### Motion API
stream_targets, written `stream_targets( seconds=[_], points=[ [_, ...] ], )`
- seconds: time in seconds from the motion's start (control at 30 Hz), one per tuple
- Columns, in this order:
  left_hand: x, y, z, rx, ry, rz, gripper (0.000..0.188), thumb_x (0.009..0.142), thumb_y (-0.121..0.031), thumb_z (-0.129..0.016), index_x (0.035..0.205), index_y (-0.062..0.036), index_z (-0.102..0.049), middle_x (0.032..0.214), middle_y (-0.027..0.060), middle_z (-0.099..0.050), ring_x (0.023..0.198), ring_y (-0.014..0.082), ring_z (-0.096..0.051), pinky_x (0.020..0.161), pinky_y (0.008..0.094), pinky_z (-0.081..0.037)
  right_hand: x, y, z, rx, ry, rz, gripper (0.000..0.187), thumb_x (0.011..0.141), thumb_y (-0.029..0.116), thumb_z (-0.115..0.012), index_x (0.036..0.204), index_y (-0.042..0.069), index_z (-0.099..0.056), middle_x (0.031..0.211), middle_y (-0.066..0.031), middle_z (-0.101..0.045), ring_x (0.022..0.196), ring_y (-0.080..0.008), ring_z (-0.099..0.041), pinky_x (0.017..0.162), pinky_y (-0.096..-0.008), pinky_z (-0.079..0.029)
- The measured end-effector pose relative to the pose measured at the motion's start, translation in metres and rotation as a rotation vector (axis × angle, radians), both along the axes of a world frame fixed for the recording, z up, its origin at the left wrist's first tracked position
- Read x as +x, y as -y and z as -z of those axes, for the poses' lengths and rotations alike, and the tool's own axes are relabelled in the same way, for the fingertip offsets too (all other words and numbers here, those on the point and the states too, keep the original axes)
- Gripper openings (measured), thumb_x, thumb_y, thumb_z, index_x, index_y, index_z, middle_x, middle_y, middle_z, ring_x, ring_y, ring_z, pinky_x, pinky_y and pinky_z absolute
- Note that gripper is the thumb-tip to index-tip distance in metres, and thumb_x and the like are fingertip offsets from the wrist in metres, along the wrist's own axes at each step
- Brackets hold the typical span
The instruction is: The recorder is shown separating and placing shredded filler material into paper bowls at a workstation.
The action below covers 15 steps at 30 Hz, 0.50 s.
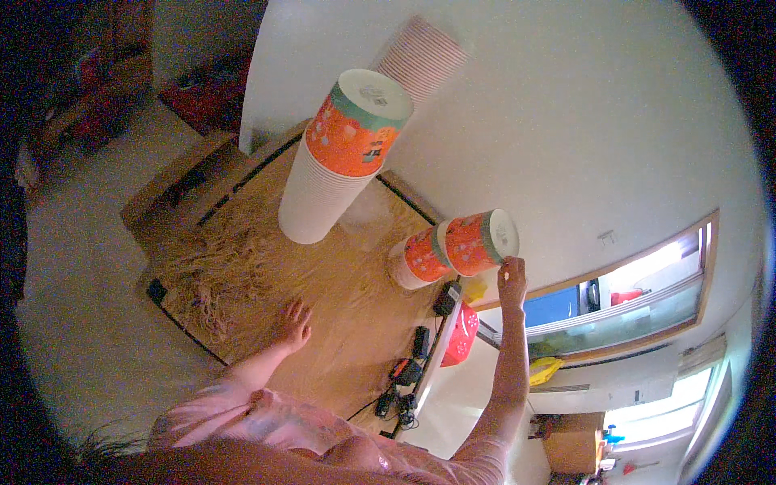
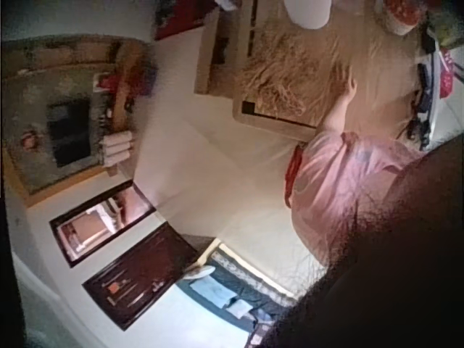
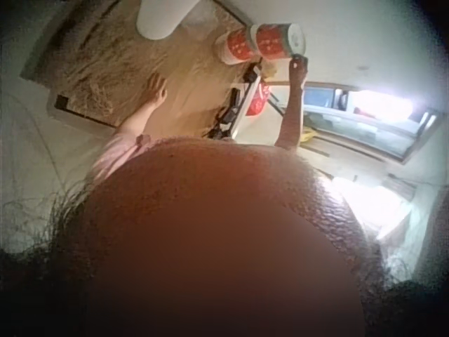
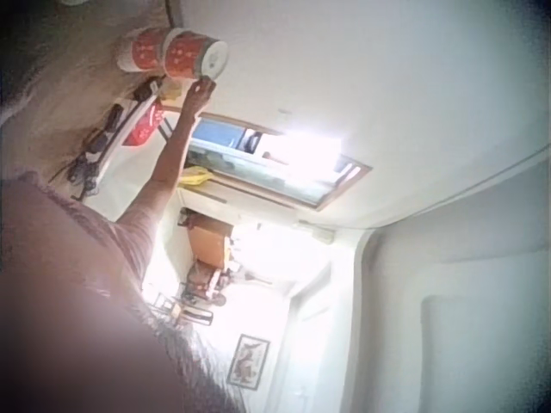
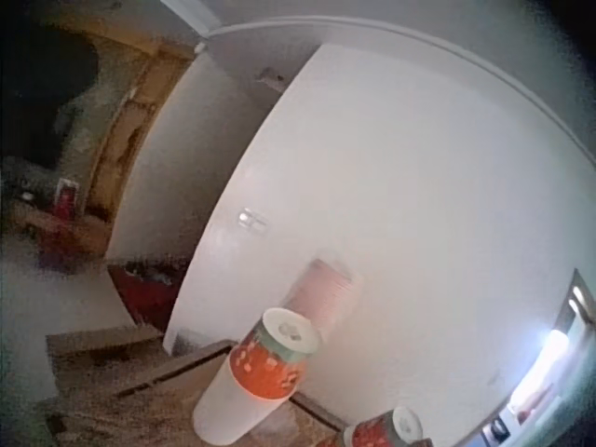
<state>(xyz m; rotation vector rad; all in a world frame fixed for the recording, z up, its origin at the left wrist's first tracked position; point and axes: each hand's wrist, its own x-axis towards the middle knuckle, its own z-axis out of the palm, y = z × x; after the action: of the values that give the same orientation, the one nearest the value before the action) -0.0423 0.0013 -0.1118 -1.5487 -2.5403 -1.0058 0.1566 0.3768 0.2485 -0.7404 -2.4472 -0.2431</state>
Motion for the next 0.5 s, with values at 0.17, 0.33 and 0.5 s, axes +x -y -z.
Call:
stream_targets(
  seconds=[0.17, 0.33, 0.5],
  points=[
    [-0.004, 0.002, -0.015, -0.047, 0.003, -0.01, 0.05, 0.072, -0.028, -0.054, 0.117, -0.0094, -0.045, 0.127, 0.0164, -0.035, 0.12, 0.0336, -0.028, 0.097, 0.0501, -0.023, -0.016, -0.007, 0.016, -0.094, -0.019, -0.049, 0.016, 0.074, -0.002, -0.052, 0.088, 0.005, -0.05, 0.085, -0.0121, -0.052, 0.071, -0.028, -0.057, 0.06, -0.0358, -0.047],
    [-0.005, -0.003, -0.031, -0.063, -0.005, -0.002, 0.05, 0.072, -0.028, -0.054, 0.117, -0.0095, -0.045, 0.127, 0.0156, -0.036, 0.12, 0.033, -0.029, 0.097, 0.0491, -0.023, -0.01, -0.035, 0.042, -0.036, -0.029, -0.08, 0.019, 0.072, -0.005, -0.051, 0.088, 0.005, -0.051, 0.085, -0.0109, -0.052, 0.071, -0.0239, -0.057, 0.06, -0.0321, -0.048],
    [-0.008, -0.001, -0.031, -0.096, -0.01, 0.004, 0.049, 0.073, -0.029, -0.053, 0.117, -0.0091, -0.045, 0.127, 0.0159, -0.036, 0.119, 0.0327, -0.03, 0.096, 0.049, -0.024, -0.02, -0.032, 0.06, -0.102, -0.018, -0.061, 0.018, 0.072, -0.003, -0.052, 0.088, 0.004, -0.052, 0.089, -0.0128, -0.054, 0.077, -0.0293, -0.056, 0.064, -0.035, -0.047]
  ],
)
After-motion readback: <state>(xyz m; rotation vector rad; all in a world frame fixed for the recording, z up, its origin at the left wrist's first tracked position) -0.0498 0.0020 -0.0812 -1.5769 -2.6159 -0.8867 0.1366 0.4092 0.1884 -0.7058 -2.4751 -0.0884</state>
